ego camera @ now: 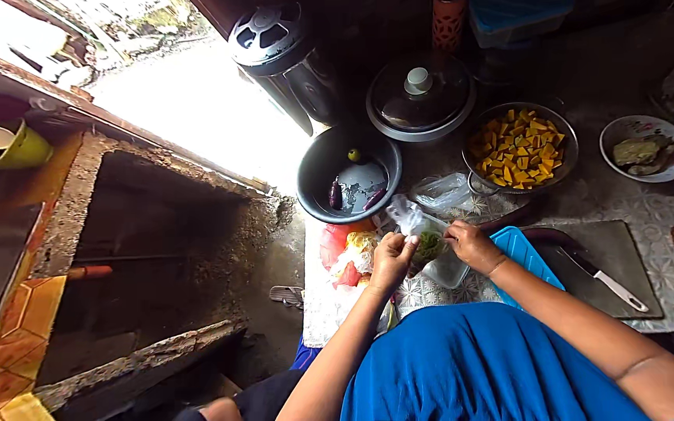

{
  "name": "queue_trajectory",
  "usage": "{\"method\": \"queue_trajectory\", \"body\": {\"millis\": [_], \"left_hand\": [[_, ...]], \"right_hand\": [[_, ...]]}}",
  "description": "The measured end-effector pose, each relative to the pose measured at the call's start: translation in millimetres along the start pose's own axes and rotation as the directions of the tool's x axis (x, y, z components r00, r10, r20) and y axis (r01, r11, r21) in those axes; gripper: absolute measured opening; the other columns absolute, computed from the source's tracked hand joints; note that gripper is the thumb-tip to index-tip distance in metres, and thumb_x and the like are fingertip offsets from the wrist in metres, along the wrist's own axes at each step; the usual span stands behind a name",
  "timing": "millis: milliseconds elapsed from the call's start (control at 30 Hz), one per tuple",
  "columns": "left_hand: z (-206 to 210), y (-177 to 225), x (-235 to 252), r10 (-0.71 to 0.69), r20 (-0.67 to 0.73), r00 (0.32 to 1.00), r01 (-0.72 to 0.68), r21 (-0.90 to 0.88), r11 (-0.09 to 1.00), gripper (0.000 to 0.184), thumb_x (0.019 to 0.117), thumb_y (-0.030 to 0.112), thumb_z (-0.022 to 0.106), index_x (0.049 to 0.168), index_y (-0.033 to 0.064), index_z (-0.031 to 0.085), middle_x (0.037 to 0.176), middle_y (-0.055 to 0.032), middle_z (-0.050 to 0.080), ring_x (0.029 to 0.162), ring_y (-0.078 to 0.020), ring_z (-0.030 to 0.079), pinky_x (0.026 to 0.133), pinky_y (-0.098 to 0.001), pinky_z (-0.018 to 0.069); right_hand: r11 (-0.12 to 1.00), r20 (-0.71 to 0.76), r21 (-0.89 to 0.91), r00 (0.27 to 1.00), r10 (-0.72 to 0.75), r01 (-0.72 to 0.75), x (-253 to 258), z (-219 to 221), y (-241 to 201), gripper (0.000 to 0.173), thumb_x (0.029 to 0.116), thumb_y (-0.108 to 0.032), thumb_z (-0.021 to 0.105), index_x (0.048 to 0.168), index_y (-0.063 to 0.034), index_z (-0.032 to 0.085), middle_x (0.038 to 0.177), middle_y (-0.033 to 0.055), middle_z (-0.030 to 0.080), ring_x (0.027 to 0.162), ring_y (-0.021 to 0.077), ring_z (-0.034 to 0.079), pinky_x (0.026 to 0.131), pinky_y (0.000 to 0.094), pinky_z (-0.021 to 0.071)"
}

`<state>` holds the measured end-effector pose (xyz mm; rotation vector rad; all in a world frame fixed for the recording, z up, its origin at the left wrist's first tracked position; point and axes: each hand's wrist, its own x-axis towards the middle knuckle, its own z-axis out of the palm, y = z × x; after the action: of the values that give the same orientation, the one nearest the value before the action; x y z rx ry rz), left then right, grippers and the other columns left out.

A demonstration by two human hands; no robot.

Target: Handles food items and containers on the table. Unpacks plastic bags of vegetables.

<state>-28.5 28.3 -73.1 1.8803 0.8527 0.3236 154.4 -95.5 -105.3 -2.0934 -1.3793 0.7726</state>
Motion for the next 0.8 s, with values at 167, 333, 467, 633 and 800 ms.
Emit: {"method": "queue_trajectory", "body": {"millis": [167, 333, 467, 633, 800], "left_hand": [[13, 15, -3, 0.129, 0.537, 0.834, -0.370, 0.370, 0.852, 0.029, 0.0999, 0.025, 0.063, 0.111, 0.0008, 0.076, 0.113, -0.0191, 0.072, 0.117, -0.0378, 0.063, 0.102, -0.0536, 0.0487], [4, 16, -5, 0.003, 0.485, 0.875, -0.235, 0.419, 0.877, 0.034, 0.1030, 0.019, 0.057, 0.128, -0.0024, 0.068, 0.126, -0.0235, 0.067, 0.122, -0.0365, 0.063, 0.109, -0.0479, 0.0473], [-6, 14, -3, -0.166, 0.292, 0.942, 0.015, 0.458, 0.889, 0.039, 0.1099, 0.025, 0.043, 0.115, -0.0027, 0.070, 0.117, -0.0209, 0.068, 0.110, -0.0319, 0.067, 0.100, -0.0470, 0.0513], [1, 4, -4, -0.369, 0.318, 0.873, 0.145, 0.553, 0.821, 0.037, 0.1090, 0.024, 0.043, 0.118, -0.0003, 0.069, 0.126, -0.0201, 0.065, 0.119, -0.0327, 0.064, 0.104, -0.0507, 0.0492], [3, 0, -6, -0.377, 0.394, 0.838, 0.120, 0.541, 0.832, 0.048, 0.1033, 0.045, 0.058, 0.124, 0.0025, 0.068, 0.122, -0.0182, 0.067, 0.116, -0.0317, 0.064, 0.104, -0.0493, 0.0493]], "right_hand": [[0.992, 0.087, -0.094, 0.992, 0.092, -0.084, 3, -31, -19, 0.029, 0.0974, 0.001, 0.052, 0.121, 0.0062, 0.068, 0.124, 0.0272, 0.065, 0.118, 0.0407, 0.064, 0.103, 0.0545, 0.0491], [0.999, -0.063, 0.016, 0.997, -0.040, 0.041, 26, -31, -14, 0.023, 0.1006, -0.007, 0.057, 0.115, 0.0014, 0.074, 0.112, 0.0209, 0.072, 0.106, 0.0340, 0.070, 0.097, 0.0504, 0.0538], [0.986, 0.160, 0.012, 0.974, -0.164, 0.164, 51, -13, -26, 0.028, 0.1017, -0.011, 0.056, 0.123, -0.0039, 0.073, 0.124, 0.0171, 0.071, 0.118, 0.0312, 0.067, 0.106, 0.0499, 0.0494], [0.957, 0.448, -0.253, 0.894, -0.012, 0.140, 76, 5, -50, 0.037, 0.1030, -0.006, 0.046, 0.135, -0.0073, 0.065, 0.133, 0.0216, 0.064, 0.124, 0.0402, 0.061, 0.103, 0.0606, 0.0471], [0.935, 0.507, -0.344, 0.854, 0.115, 0.079, 79, 9, -61, 0.035, 0.1024, -0.004, 0.048, 0.135, -0.0007, 0.061, 0.138, 0.0271, 0.055, 0.122, 0.0454, 0.060, 0.098, 0.0632, 0.0482]]}}
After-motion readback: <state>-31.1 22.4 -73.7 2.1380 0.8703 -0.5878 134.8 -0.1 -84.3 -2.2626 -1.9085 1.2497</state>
